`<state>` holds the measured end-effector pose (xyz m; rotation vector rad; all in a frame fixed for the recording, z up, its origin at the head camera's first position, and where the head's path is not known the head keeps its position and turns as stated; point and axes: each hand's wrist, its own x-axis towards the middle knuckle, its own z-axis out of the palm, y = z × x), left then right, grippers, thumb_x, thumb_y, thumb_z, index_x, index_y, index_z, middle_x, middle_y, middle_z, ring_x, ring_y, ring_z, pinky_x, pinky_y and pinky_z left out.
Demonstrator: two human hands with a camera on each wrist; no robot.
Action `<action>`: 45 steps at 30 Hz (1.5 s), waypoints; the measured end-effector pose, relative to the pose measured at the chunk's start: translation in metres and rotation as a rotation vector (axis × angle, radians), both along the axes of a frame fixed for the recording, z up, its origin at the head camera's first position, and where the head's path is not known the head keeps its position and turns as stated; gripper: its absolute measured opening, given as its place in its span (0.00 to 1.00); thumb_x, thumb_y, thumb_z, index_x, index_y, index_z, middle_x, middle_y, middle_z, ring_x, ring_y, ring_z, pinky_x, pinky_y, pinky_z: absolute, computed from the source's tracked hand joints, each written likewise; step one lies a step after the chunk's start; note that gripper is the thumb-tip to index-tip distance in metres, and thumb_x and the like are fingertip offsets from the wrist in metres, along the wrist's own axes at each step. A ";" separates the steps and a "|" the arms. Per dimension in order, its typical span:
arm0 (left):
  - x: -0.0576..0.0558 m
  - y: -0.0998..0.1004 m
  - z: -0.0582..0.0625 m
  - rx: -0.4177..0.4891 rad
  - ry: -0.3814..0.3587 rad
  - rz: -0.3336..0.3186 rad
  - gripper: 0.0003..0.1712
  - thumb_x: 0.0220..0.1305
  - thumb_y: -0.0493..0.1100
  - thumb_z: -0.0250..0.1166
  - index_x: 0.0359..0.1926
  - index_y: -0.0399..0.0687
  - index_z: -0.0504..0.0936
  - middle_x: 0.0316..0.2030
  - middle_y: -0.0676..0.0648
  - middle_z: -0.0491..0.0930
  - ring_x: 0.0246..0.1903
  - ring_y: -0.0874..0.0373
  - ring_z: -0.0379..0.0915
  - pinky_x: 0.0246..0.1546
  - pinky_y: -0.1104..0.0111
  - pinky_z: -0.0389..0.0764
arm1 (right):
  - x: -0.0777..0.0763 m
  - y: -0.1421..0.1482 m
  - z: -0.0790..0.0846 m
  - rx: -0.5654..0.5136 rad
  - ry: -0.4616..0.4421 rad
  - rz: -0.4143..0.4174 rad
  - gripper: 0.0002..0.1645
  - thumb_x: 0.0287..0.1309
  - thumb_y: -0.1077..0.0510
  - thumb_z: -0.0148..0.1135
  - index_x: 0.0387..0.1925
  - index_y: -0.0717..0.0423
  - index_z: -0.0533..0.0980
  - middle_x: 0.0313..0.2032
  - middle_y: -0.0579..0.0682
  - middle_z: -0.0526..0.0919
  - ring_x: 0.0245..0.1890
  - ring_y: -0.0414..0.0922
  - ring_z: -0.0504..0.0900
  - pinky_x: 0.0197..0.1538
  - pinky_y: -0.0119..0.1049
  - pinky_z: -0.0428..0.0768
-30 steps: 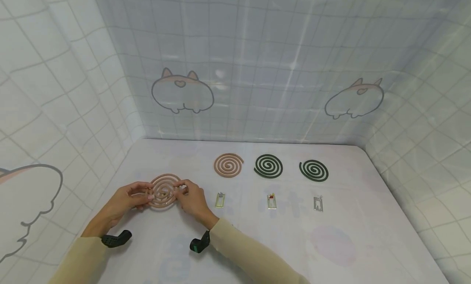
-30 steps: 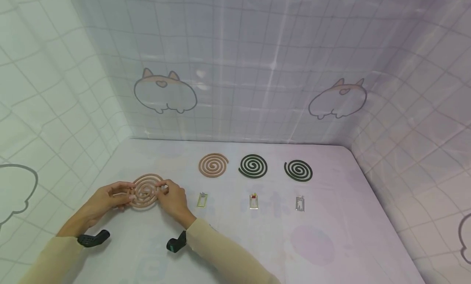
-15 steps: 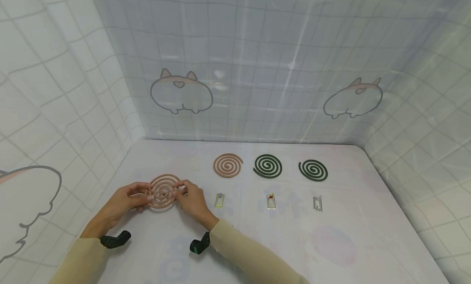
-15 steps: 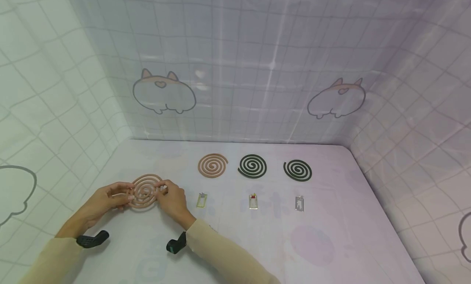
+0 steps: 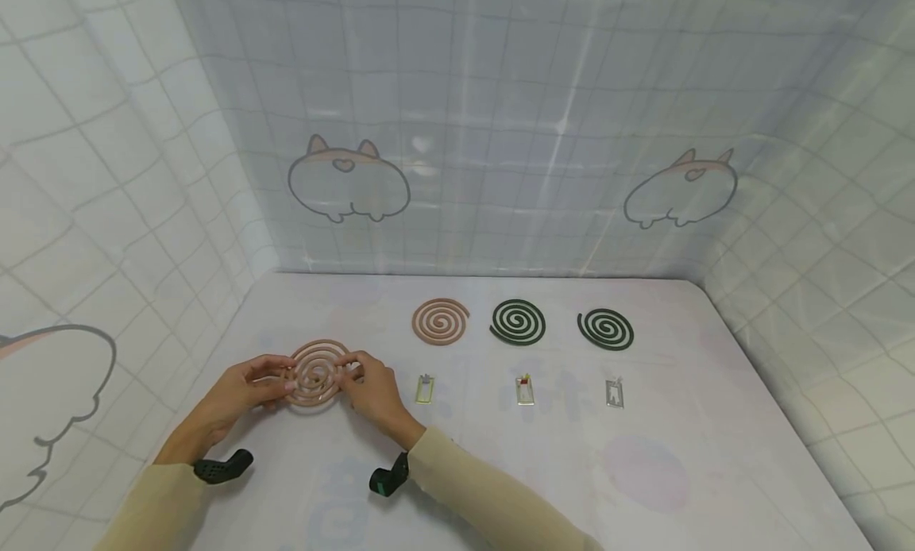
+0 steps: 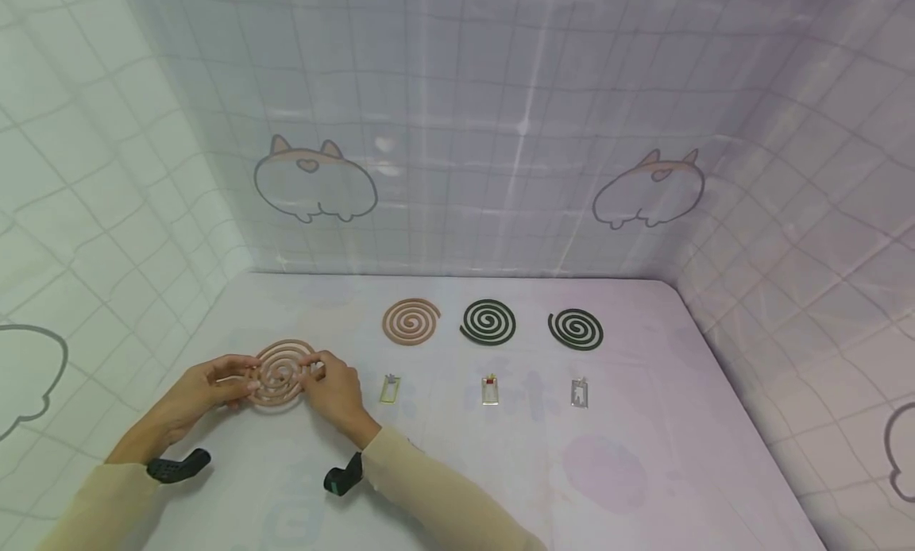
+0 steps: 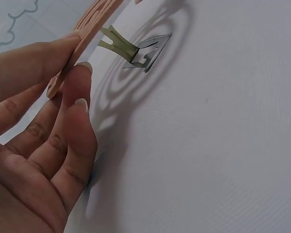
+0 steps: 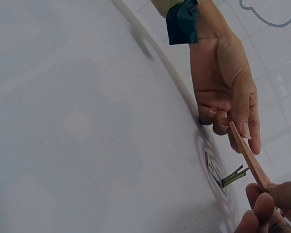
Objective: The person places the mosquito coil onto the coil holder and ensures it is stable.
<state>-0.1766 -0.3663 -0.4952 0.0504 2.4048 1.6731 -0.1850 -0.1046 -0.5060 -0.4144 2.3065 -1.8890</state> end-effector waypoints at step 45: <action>0.001 -0.002 0.003 -0.032 0.004 -0.007 0.33 0.64 0.42 0.74 0.65 0.33 0.73 0.48 0.44 0.81 0.35 0.58 0.81 0.32 0.62 0.84 | 0.002 -0.002 -0.001 0.041 -0.025 0.013 0.13 0.69 0.60 0.66 0.52 0.47 0.81 0.27 0.40 0.85 0.13 0.37 0.74 0.17 0.27 0.72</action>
